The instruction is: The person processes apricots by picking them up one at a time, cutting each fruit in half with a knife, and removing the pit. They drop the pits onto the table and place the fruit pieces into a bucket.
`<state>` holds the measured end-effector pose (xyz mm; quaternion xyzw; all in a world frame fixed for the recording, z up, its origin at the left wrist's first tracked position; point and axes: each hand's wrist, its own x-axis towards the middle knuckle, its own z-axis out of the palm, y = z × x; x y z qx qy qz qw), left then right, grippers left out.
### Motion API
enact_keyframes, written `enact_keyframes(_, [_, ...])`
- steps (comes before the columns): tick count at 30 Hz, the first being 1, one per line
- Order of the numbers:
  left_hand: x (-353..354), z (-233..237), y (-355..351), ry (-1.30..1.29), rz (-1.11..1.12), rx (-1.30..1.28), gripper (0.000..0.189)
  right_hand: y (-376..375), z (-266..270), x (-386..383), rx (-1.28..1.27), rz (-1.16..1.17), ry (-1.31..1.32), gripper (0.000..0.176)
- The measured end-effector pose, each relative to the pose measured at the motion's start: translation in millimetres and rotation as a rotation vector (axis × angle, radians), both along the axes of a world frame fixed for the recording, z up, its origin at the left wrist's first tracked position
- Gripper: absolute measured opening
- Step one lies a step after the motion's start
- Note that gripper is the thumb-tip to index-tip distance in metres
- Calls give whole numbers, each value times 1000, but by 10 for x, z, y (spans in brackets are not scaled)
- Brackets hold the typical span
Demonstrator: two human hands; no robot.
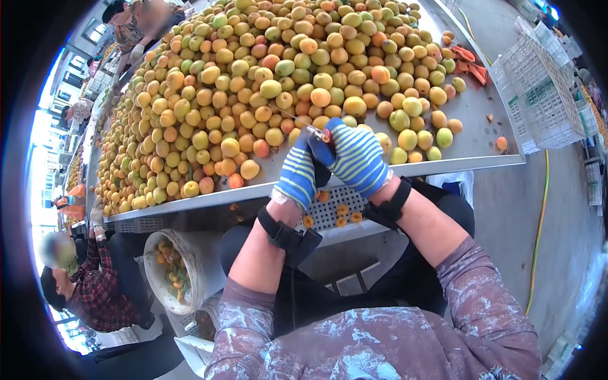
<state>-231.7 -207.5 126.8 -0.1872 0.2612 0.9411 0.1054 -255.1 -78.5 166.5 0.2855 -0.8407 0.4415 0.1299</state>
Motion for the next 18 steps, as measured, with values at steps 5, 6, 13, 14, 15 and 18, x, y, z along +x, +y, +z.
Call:
enact_keyframes(5, [23,148,90,148,206,-354,29,-70,-30,-41,-588,58,-538,38])
enact_keyframes(6, [83,240,79,216,188,-515,28,-65,0,-46,-729,99,-785,36])
enact_keyframes(13, [158,389,-100,337,168,-427,43,84,89,2,-773,167,-777,27])
enact_keyframes(14, [151,397,-127,348,177,-434,43,119,86,19,-755,204,-810,25])
enact_keyframes(15, [156,378,-157,340,159,-389,45,122,74,56,-713,236,-799,23])
enact_keyframes(18, [152,312,-199,353,156,-337,42,125,121,156,-267,189,-378,29])
